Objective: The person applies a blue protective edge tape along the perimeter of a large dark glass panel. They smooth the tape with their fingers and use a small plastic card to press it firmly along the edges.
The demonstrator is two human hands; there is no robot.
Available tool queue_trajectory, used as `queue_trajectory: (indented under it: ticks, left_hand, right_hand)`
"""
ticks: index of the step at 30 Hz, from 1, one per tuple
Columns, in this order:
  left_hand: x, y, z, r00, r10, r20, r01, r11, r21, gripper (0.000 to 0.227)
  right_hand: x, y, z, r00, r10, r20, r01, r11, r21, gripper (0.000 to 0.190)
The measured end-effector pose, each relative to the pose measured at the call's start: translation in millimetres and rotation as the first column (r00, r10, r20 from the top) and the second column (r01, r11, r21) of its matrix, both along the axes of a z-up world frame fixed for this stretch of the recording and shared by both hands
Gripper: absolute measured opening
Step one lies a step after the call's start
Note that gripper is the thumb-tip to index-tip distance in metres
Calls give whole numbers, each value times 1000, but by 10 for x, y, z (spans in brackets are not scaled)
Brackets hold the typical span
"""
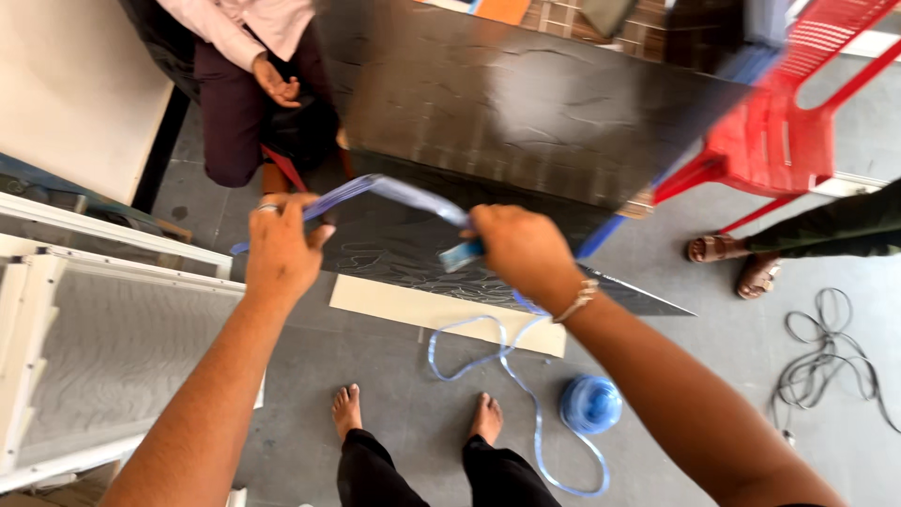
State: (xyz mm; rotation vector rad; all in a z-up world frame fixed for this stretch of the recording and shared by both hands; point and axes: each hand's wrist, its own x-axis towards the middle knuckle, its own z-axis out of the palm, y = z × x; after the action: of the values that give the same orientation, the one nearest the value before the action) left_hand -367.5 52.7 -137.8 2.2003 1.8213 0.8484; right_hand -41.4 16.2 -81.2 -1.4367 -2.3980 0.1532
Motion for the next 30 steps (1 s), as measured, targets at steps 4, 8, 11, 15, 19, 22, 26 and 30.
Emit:
queue_trajectory:
  ticks: [4, 8, 11, 15, 19, 22, 26, 30]
  left_hand:
    - [-972, 491, -668, 996, 86, -3, -86, 987, -136, 41]
    - [-1868, 1025, -1539, 990, 67, 122, -47, 987, -156, 44]
    - [-2396, 1324, -2186, 981, 160, 105, -123, 949, -292, 43]
    - [-2954, 1621, -2979, 947, 208, 243, -115, 929, -351, 33]
    - [-3330, 1855, -3846, 774, 344, 532, -44, 867, -496, 32]
    - [-3543, 1968, -4430, 604, 406, 686, 21, 852, -524, 50]
    - [-3762, 2128, -5060, 503, 455, 735, 12, 847, -532, 54]
    - [-3955, 2182, -5455, 541, 436, 720, 34, 844, -536, 51]
  right_hand:
    - [-1101, 426, -441, 994, 57, 93, -54, 998, -37, 14]
    - [-2150, 950, -1023, 974, 78, 214, -59, 994, -97, 14]
    - [-2759, 1299, -1546, 965, 136, 225, -117, 988, -97, 13]
    - [-3403, 1692, -2227, 951, 184, 247, -157, 980, -123, 9]
    - [-3897, 2040, -2932, 943, 209, 259, -187, 976, -107, 7]
    - [-4226, 2222, -3397, 940, 228, 253, -213, 973, -85, 8]
    - [-4538, 2378, -3887, 941, 235, 244, -232, 972, -42, 6]
    - [-4717, 2402, -4230, 932, 255, 258, -255, 966, -33, 5]
